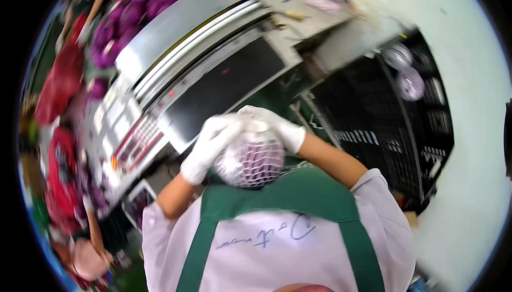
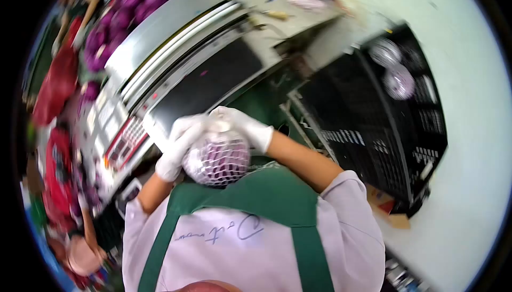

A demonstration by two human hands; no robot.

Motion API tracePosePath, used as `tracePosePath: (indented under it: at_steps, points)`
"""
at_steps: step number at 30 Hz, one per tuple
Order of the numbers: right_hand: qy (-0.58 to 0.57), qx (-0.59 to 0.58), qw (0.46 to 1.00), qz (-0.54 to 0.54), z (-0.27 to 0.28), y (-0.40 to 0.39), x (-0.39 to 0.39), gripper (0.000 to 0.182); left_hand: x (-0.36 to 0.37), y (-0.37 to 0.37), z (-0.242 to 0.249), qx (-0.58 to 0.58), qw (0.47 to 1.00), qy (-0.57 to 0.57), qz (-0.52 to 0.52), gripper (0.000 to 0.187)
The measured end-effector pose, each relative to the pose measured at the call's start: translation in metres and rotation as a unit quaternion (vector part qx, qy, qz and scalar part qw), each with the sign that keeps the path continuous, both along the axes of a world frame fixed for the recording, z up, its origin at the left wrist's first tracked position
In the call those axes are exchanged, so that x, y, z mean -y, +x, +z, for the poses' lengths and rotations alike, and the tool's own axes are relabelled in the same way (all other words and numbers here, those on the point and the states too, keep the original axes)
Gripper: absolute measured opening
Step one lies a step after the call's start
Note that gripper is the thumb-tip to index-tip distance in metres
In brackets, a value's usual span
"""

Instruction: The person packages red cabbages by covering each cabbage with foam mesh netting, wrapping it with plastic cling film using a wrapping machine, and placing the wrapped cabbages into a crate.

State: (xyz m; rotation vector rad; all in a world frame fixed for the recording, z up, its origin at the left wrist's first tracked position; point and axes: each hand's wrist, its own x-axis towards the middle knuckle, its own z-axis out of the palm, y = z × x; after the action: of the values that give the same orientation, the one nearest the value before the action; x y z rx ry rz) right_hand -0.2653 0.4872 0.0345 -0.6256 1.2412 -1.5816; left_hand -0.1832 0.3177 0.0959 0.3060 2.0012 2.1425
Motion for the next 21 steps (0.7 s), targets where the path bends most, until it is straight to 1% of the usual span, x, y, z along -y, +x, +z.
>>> tracePosePath:
  at_steps: [1, 2, 3, 4, 5, 7, 8, 9, 10, 11, 12, 13, 14, 15, 16, 17, 19, 21]
  points:
    - [0.083, 0.206, 0.971, -0.089, -0.011, 0.001, -0.010, 0.054, -0.011, 0.002, 0.015, 0.034, 0.998, -0.036, 0.045, 0.034]
    - [0.012, 0.153, 0.981, -0.116, 0.001, 0.004, -0.031, 0.061, -0.028, 0.006, 0.026, -0.006, 0.991, -0.073, 0.114, 0.036]
    - [-0.054, 0.092, 0.984, -0.140, 0.014, 0.013, -0.051, 0.069, -0.033, 0.005, -0.002, 0.190, 0.954, 0.181, 0.144, 0.037]
    - [-0.002, -0.122, 0.980, -0.156, 0.021, 0.022, -0.066, 0.083, -0.039, -0.006, -0.033, 0.195, 0.935, 0.277, 0.109, 0.040]
    - [0.000, -0.053, 0.981, -0.188, 0.022, 0.025, -0.084, 0.081, -0.050, -0.025, -0.051, 0.205, 0.904, 0.368, 0.072, 0.043]
    - [-0.078, 0.042, 0.973, -0.215, 0.025, 0.009, -0.126, 0.071, -0.106, -0.058, -0.020, 0.123, 0.930, 0.333, 0.093, 0.048]
    - [-0.058, 0.046, 0.959, -0.273, 0.049, 0.005, -0.152, 0.064, -0.134, -0.073, -0.003, 0.135, 0.918, 0.354, 0.119, 0.047]
    - [-0.099, 0.086, 0.942, -0.309, 0.068, -0.001, -0.182, 0.056, -0.161, -0.084, 0.024, 0.142, 0.913, 0.369, 0.097, 0.044]
    - [-0.138, 0.045, 0.928, -0.344, 0.076, -0.004, -0.214, 0.054, -0.180, -0.097, 0.020, 0.105, 0.932, 0.346, 0.022, 0.046]
    - [-0.137, 0.001, 0.923, -0.361, 0.103, -0.009, -0.244, 0.053, -0.194, -0.109, 0.016, 0.069, 0.943, 0.322, -0.049, 0.048]
    - [-0.135, -0.043, 0.915, -0.378, 0.130, -0.013, -0.273, 0.052, -0.210, -0.104, 0.031, 0.059, 0.955, 0.289, -0.037, 0.051]
    - [-0.063, 0.027, 0.866, -0.495, 0.116, -0.018, -0.317, 0.051, -0.221, -0.105, 0.035, 0.043, 0.963, 0.258, -0.061, 0.050]
    - [0.026, 0.027, 0.864, -0.503, 0.129, -0.030, -0.354, 0.056, -0.226, -0.110, 0.030, 0.054, 0.968, 0.236, -0.068, 0.048]
    - [-0.053, 0.112, 0.831, -0.542, 0.126, -0.034, -0.391, 0.056, -0.228, -0.116, 0.024, 0.065, 0.972, 0.212, -0.074, 0.045]
    - [-0.095, 0.131, 0.799, -0.580, 0.111, -0.045, -0.429, 0.055, -0.234, -0.119, 0.022, 0.097, 0.971, 0.213, -0.040, 0.041]
    - [-0.158, 0.162, 0.799, -0.557, 0.105, -0.057, -0.457, 0.052, -0.233, -0.126, 0.014, 0.115, 0.975, 0.187, -0.032, 0.040]
    - [-0.152, 0.218, 0.758, -0.596, 0.075, -0.077, -0.513, 0.049, -0.227, -0.134, -0.002, 0.126, 0.978, 0.168, 0.012, 0.036]
    - [-0.141, 0.222, 0.748, -0.610, 0.044, -0.094, -0.542, 0.048, -0.215, -0.135, -0.016, 0.154, 0.968, 0.187, 0.071, 0.034]
